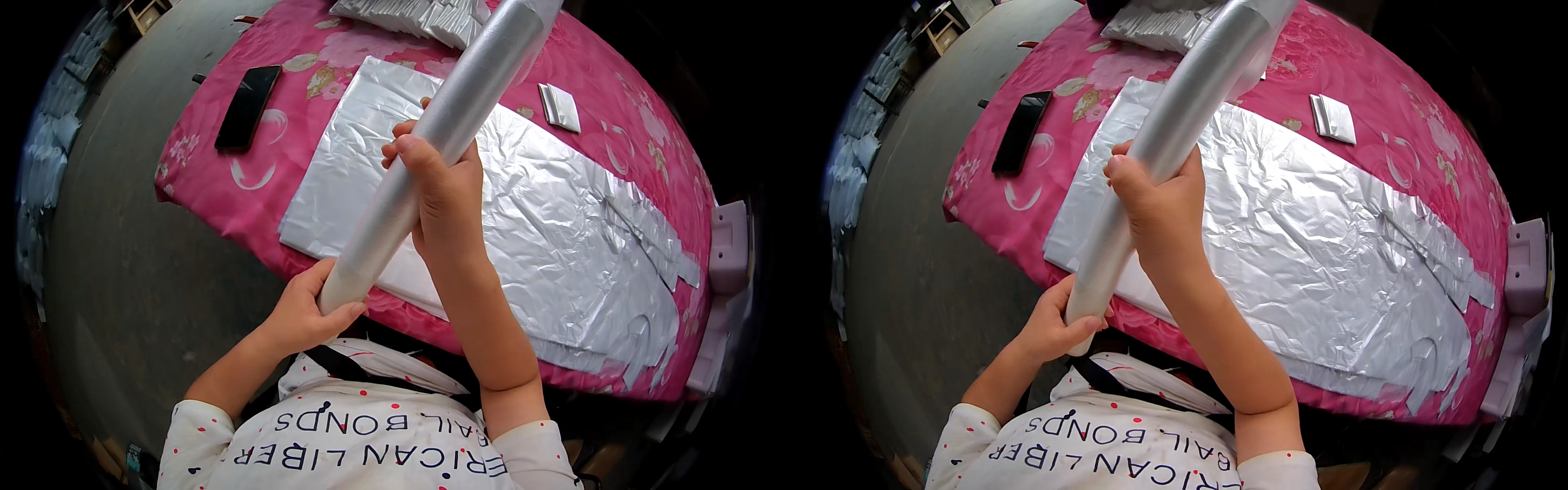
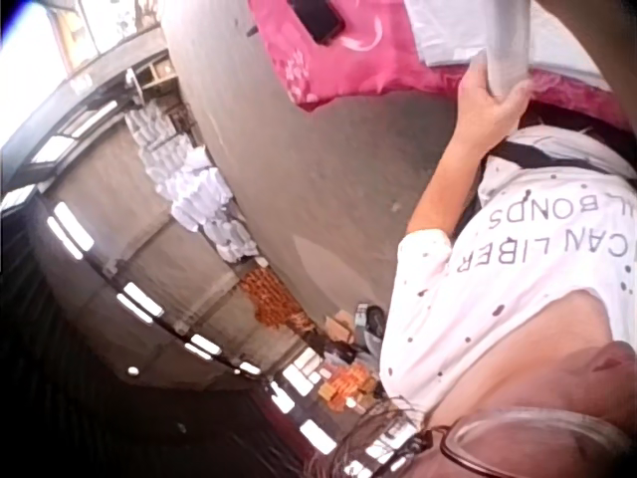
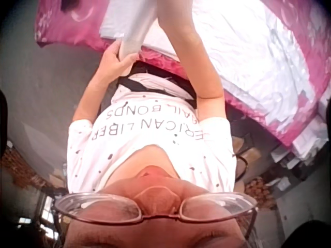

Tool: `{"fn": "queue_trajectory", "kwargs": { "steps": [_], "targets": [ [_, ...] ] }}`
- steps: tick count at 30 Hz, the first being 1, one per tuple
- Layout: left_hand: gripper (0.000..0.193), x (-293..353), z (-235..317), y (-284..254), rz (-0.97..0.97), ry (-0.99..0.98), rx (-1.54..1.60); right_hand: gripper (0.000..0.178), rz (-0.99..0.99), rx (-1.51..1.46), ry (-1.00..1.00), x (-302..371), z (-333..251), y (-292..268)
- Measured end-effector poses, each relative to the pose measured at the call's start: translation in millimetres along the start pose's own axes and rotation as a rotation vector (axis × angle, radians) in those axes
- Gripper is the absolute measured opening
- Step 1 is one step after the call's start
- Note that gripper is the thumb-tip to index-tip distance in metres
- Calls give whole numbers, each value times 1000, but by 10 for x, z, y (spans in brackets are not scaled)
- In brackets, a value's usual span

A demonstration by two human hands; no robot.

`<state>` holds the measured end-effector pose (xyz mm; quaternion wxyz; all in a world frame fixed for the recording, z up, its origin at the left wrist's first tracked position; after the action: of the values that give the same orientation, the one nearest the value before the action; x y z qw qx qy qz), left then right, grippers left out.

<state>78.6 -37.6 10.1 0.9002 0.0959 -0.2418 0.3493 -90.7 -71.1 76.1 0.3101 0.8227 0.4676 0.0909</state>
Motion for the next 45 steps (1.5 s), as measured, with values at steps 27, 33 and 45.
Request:
{"fn": "queue_trajectory", "kwargs": {
  "steps": [27, 33, 45],
  "targets": [
    [52, -176, 149, 415, -328, -185, 204, 61, 12, -105, 149, 405, 216, -255],
    [49, -212, -174, 245, -257, -242, 95, 63, 87, 10, 227, 497, 396, -443],
    [61, 231, -890, 59, -402, -600, 129, 33, 211, 528, 141, -217, -448, -2003]
  ]
}}
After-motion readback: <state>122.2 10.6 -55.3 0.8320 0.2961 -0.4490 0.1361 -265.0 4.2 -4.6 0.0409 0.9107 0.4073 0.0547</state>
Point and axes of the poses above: each hand's wrist, its own x-axis away from the middle knuckle, its own y-axis out of the palm, z = x × y, the point moved 8 cm from there along -x, towards the middle knuckle, and after that the axes turned 10 degrees about -y, right-handed, at the moved point
